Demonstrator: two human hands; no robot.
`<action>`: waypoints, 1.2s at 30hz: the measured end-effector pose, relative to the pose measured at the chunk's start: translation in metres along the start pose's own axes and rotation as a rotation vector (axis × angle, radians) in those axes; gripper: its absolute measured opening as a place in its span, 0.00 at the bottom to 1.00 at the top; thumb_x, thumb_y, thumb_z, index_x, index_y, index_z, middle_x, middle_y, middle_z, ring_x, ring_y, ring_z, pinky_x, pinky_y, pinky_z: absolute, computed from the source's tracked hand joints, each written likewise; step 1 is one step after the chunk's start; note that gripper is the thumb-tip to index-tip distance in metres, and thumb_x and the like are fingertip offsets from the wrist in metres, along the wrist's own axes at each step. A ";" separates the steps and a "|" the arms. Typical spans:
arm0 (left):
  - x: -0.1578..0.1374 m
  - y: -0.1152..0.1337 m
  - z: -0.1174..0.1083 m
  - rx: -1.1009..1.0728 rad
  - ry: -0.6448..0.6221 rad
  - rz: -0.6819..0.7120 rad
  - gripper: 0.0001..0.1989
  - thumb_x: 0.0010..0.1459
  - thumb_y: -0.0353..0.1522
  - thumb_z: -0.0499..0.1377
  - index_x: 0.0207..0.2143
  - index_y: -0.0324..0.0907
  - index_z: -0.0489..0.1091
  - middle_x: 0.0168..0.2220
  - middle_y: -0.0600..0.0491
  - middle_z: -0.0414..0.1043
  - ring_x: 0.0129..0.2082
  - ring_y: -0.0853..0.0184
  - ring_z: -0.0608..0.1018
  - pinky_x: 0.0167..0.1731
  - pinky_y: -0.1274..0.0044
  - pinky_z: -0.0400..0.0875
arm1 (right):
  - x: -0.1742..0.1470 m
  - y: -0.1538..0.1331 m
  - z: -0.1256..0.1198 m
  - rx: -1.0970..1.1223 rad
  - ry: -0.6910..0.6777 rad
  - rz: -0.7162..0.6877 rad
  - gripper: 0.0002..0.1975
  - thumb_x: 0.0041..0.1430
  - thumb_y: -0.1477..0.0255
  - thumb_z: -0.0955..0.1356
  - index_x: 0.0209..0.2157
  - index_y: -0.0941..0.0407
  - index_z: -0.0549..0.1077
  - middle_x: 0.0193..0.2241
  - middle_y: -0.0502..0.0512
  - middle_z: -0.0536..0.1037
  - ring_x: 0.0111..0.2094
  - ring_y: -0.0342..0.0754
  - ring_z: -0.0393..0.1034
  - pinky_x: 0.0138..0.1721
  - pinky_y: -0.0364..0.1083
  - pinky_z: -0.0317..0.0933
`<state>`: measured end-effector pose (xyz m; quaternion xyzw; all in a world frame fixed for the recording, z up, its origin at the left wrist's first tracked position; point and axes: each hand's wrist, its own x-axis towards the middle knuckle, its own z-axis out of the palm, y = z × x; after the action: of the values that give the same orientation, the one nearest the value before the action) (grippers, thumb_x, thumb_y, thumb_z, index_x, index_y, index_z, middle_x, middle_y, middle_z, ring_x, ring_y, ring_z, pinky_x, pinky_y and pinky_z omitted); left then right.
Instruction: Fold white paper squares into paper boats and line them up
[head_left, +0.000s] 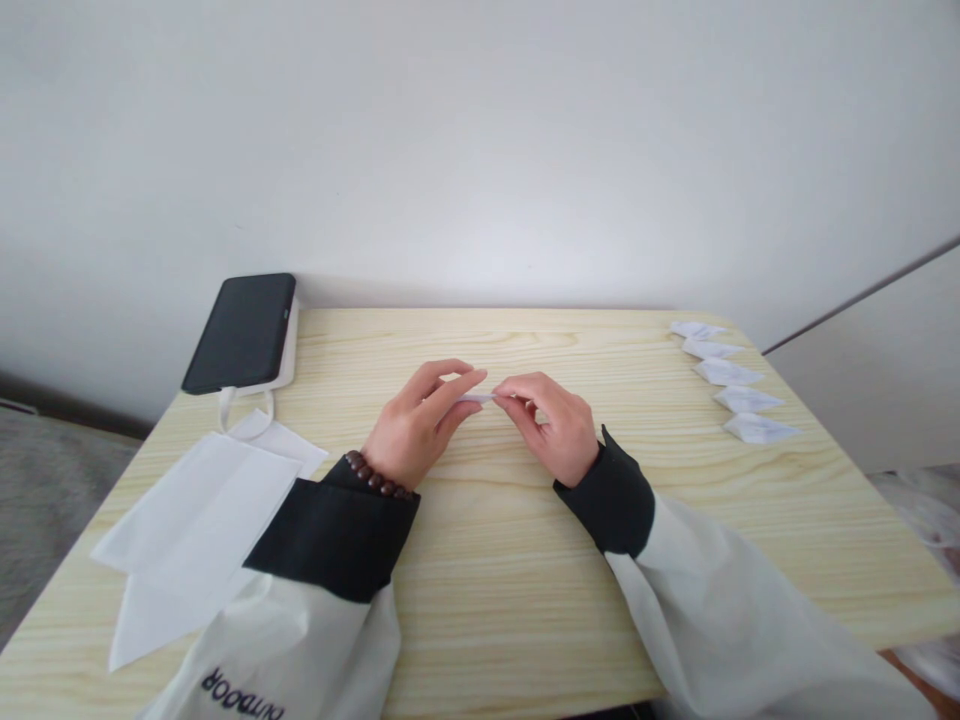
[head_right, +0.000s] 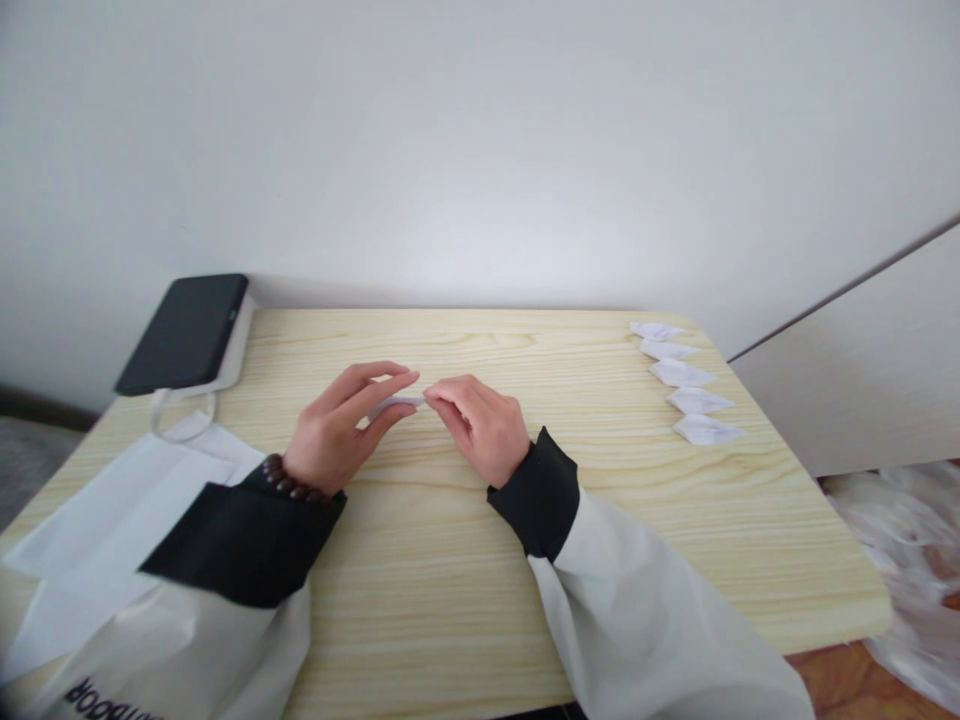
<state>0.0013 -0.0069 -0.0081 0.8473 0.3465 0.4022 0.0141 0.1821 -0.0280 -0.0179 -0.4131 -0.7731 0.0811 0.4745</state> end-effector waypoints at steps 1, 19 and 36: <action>0.000 0.000 0.000 -0.019 -0.015 0.008 0.10 0.59 0.31 0.55 0.43 0.42 0.70 0.40 0.50 0.73 0.34 0.70 0.76 0.37 0.77 0.72 | 0.000 0.000 0.000 0.001 0.003 -0.002 0.06 0.61 0.74 0.62 0.38 0.54 0.70 0.34 0.53 0.76 0.32 0.42 0.70 0.34 0.41 0.66; 0.005 0.012 -0.009 -0.433 -0.216 -0.440 0.13 0.54 0.39 0.58 0.31 0.38 0.74 0.30 0.51 0.76 0.28 0.68 0.75 0.30 0.79 0.68 | -0.001 -0.005 -0.001 0.108 0.015 0.080 0.04 0.59 0.73 0.64 0.36 0.56 0.70 0.30 0.52 0.75 0.26 0.40 0.68 0.28 0.41 0.65; 0.009 0.008 -0.012 -0.988 -0.484 -0.839 0.14 0.50 0.40 0.58 0.20 0.40 0.70 0.17 0.57 0.67 0.14 0.76 0.61 0.14 0.82 0.53 | -0.002 0.003 -0.003 0.093 -0.064 -0.185 0.07 0.60 0.74 0.63 0.40 0.53 0.69 0.35 0.54 0.73 0.35 0.43 0.69 0.36 0.43 0.66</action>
<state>0.0012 -0.0108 0.0084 0.6017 0.4082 0.2732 0.6298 0.1865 -0.0284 -0.0195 -0.3146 -0.8180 0.0858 0.4738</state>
